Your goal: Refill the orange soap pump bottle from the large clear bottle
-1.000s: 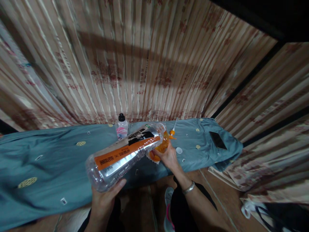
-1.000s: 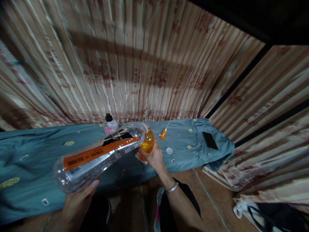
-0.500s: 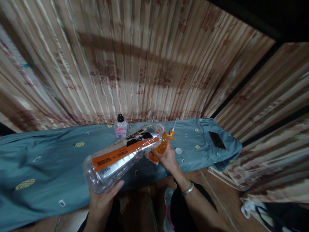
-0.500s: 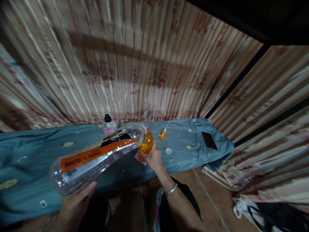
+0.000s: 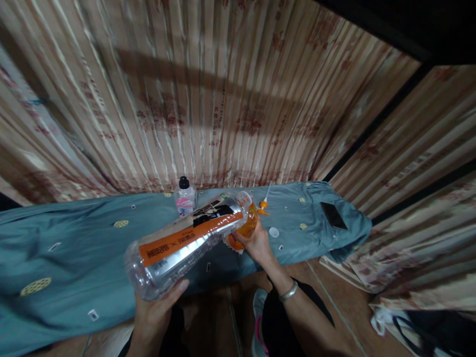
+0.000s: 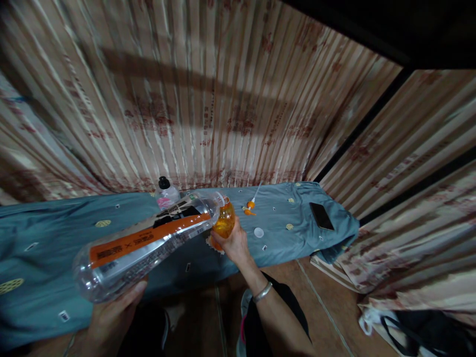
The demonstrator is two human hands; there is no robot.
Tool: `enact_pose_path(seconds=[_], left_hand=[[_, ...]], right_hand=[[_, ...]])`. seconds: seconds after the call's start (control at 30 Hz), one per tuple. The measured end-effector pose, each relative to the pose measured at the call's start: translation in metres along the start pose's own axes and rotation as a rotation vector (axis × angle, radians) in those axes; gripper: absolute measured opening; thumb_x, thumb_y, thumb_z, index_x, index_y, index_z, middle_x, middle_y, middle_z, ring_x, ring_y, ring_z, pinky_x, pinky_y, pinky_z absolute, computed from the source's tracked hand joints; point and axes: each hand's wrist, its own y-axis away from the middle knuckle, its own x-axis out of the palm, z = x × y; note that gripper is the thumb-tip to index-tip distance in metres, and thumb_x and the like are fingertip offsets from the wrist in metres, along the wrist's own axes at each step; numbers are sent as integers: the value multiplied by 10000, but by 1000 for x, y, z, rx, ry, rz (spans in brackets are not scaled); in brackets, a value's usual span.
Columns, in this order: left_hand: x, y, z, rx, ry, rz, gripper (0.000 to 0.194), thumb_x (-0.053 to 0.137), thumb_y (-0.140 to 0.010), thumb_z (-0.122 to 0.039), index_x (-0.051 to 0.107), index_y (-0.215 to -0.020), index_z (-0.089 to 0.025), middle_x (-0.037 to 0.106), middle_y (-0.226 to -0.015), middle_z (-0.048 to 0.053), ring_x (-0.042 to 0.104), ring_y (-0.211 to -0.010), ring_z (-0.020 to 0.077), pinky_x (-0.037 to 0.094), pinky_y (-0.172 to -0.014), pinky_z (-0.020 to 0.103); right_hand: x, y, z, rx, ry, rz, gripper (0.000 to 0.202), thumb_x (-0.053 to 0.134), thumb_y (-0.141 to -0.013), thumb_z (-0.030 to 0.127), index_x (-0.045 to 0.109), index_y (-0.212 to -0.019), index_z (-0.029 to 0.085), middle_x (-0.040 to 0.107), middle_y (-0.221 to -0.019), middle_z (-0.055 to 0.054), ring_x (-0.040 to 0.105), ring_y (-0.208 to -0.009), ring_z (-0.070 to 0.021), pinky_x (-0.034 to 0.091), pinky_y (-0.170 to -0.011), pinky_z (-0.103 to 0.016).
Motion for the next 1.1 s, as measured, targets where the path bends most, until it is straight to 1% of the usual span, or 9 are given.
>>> enact_pose_path(seconds=[0.1,0.2,0.33,0.5,0.63,0.73,0.8,0.93,1.1], left_hand=[[0,0,-2,-3,-7,6,928,1101,-546,-412,773,-1407,-305,850,-1122,9,791,-1088,246,604,-1045,296],[-3,-1,0,4,-23,10,837,1099,-552,-432,812,-1325,-283,846,-1136,17,787,-1092,236,603,-1033,275],[-6,-3,6,26,-24,0,819,1090,-555,-463,814,-1303,-276,836,-1177,39,783,-1130,268,616,-1042,313],[-5,-4,4,18,-14,-10,877,1093,-505,-471,801,-1310,-282,833,-1188,38,780,-1177,293,608,-1071,333],[-2,-2,-1,5,-8,-8,799,1085,-539,-466,819,-1268,-275,845,-1126,26,788,-1172,286,592,-1099,335],[-2,-1,-3,21,-12,11,748,1085,-577,-451,830,-1253,-259,853,-1152,42,799,-1137,277,598,-1091,329],[-2,-1,-4,15,-11,14,769,1095,-554,-447,835,-1253,-259,855,-1173,48,801,-1128,280,607,-1067,314],[-4,-1,-3,-21,-1,7,795,1096,-535,-469,841,-1262,-274,856,-1177,48,794,-1169,306,616,-1059,334],[-5,-1,0,38,-34,7,769,1071,-613,-443,819,-1321,-276,844,-1269,62,781,-1235,335,586,-1139,398]], right_hand=[[0,0,-1,-8,-3,2,678,953,-754,400,631,-1336,262,872,-1145,-83,853,-1078,-367,679,-907,-448],[1,0,-4,-13,-7,-3,667,947,-757,404,627,-1323,258,871,-1121,-82,856,-1063,-369,680,-902,-448],[2,0,-7,-21,-19,29,640,924,-786,434,629,-1319,237,871,-1103,-100,859,-1029,-382,684,-887,-468],[2,1,-9,-64,-79,29,822,931,-786,441,570,-1501,254,850,-1297,-122,840,-1166,-396,684,-995,-521],[0,2,-10,-61,-97,44,1014,933,-777,502,459,-1638,254,790,-1452,-158,808,-1262,-425,662,-1073,-581],[-3,2,-11,-105,-131,55,1057,906,-804,536,398,-1687,254,749,-1523,-164,770,-1345,-420,642,-1121,-586],[-4,1,-11,-137,-140,45,1062,899,-811,536,388,-1696,247,729,-1552,-168,742,-1394,-416,626,-1150,-588],[-4,0,-9,-141,-131,44,1044,914,-800,497,416,-1684,248,754,-1517,-160,752,-1378,-413,626,-1151,-590],[-3,-1,-5,-126,-131,57,981,937,-787,419,473,-1641,286,805,-1438,-111,792,-1313,-387,647,-1125,-567]])
